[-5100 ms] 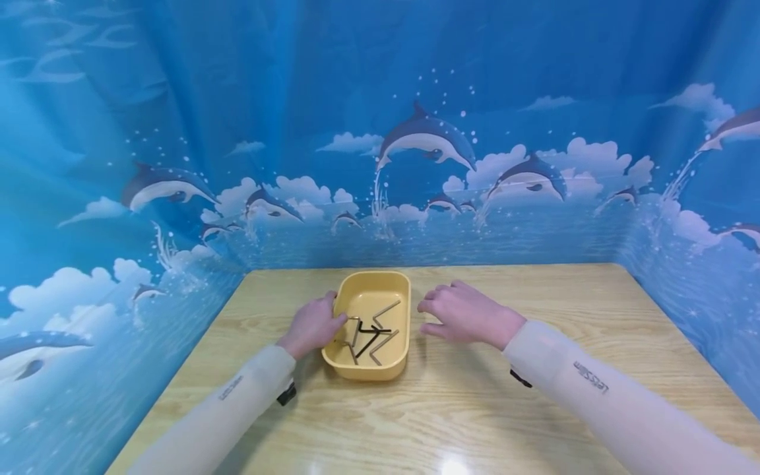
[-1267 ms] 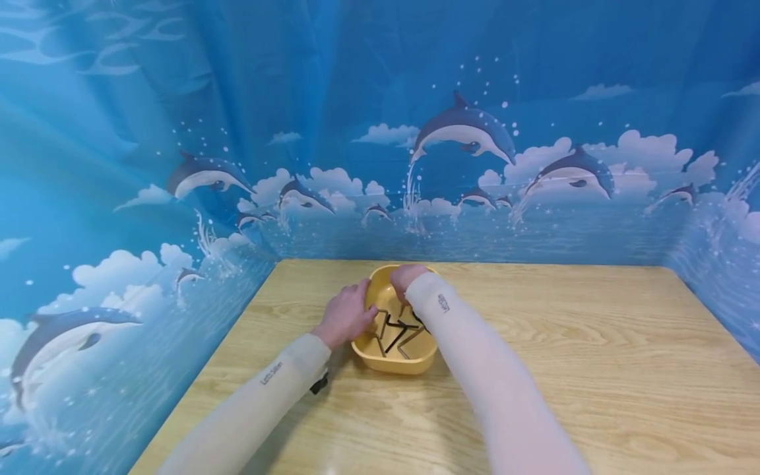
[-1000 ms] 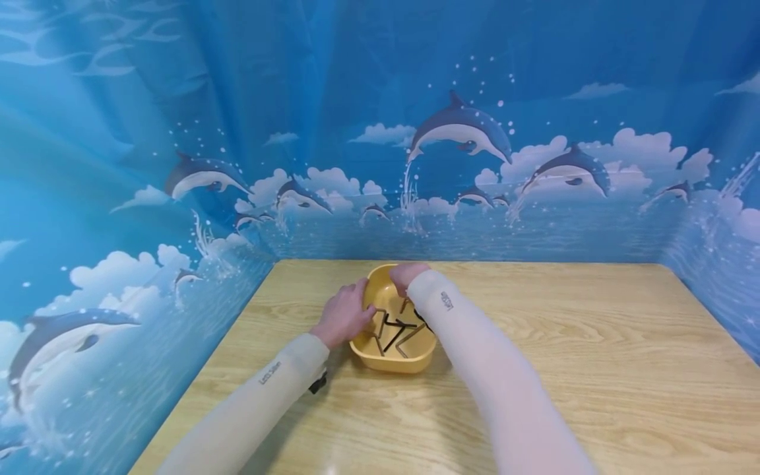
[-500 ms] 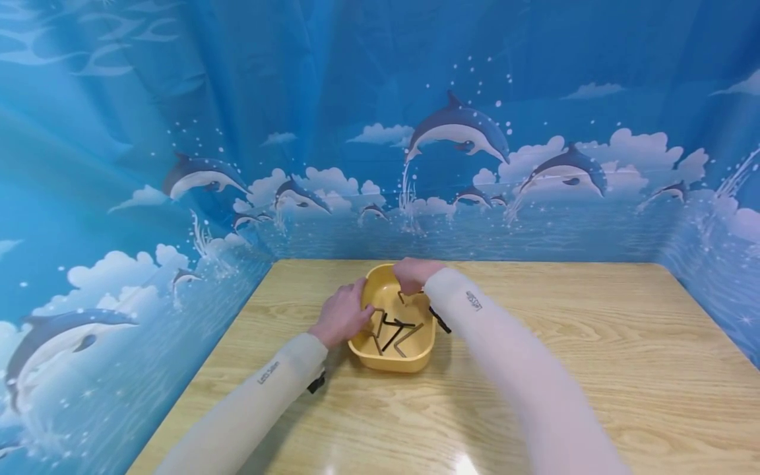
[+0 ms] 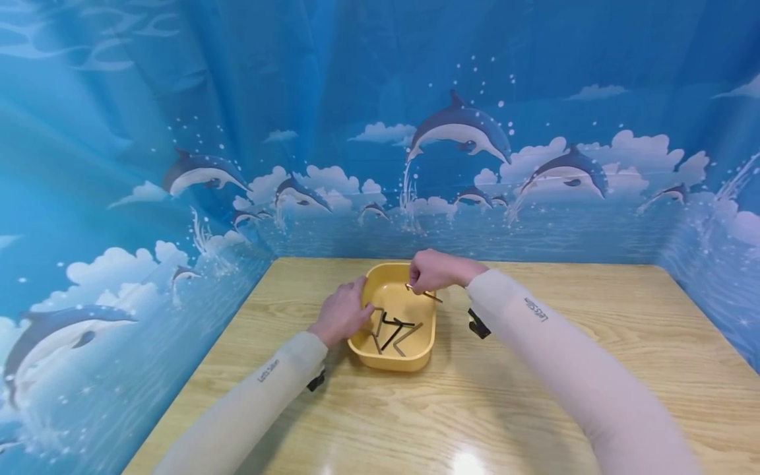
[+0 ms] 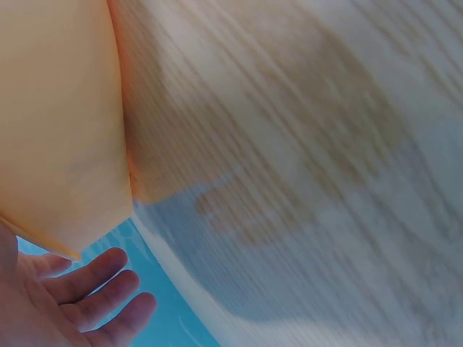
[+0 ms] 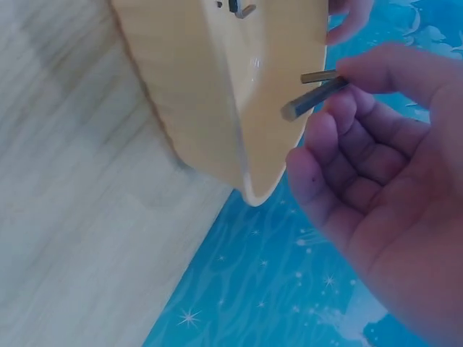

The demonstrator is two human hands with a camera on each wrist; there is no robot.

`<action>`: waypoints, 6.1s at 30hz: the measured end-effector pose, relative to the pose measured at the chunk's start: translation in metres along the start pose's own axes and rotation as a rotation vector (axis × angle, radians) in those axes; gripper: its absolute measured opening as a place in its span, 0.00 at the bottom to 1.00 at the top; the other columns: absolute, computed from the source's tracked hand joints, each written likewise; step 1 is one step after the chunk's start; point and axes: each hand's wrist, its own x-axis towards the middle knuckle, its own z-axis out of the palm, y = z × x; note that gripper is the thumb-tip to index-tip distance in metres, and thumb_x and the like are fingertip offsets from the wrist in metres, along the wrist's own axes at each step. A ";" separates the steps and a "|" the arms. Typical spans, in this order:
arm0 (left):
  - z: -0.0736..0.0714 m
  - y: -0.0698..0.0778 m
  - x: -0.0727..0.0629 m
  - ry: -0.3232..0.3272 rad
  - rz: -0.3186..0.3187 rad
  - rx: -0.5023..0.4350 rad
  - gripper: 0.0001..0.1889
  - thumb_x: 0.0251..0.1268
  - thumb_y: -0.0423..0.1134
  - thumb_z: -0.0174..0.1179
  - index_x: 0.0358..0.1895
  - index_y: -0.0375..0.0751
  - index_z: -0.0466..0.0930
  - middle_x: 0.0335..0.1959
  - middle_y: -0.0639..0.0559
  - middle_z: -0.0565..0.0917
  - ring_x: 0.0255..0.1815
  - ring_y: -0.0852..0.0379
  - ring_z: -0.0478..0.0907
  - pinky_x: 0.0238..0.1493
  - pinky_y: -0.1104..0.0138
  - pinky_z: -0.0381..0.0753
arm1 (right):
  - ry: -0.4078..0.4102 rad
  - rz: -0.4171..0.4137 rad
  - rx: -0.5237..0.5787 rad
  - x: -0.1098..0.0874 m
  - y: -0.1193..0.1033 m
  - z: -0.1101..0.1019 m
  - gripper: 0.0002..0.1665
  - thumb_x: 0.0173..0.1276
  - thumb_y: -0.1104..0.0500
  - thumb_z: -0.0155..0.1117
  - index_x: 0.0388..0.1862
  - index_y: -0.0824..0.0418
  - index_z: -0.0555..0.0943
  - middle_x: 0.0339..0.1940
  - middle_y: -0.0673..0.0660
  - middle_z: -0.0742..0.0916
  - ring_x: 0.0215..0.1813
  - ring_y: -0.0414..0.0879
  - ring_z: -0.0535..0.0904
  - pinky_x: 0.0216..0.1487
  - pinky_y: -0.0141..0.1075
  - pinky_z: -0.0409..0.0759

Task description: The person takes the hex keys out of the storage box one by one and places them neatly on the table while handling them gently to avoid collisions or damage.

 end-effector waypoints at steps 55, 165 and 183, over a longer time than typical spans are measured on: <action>-0.006 0.006 0.001 -0.038 -0.019 -0.033 0.35 0.72 0.50 0.54 0.77 0.42 0.58 0.63 0.39 0.78 0.62 0.43 0.76 0.60 0.48 0.80 | 0.142 0.308 -0.095 -0.059 0.057 0.068 0.24 0.64 0.65 0.62 0.11 0.51 0.66 0.11 0.47 0.65 0.16 0.41 0.59 0.23 0.33 0.65; -0.004 0.002 0.000 -0.004 -0.007 -0.041 0.34 0.71 0.51 0.56 0.75 0.40 0.60 0.60 0.38 0.80 0.59 0.41 0.78 0.57 0.48 0.81 | 0.180 0.527 0.006 -0.034 0.039 0.062 0.18 0.70 0.51 0.59 0.21 0.57 0.77 0.17 0.52 0.79 0.20 0.45 0.73 0.24 0.37 0.73; -0.003 0.002 0.000 -0.009 -0.014 -0.062 0.36 0.71 0.52 0.58 0.76 0.40 0.59 0.62 0.37 0.78 0.62 0.41 0.76 0.60 0.47 0.79 | 0.139 0.386 -0.168 -0.019 -0.026 0.015 0.22 0.72 0.50 0.60 0.17 0.52 0.67 0.16 0.49 0.66 0.19 0.41 0.59 0.21 0.34 0.61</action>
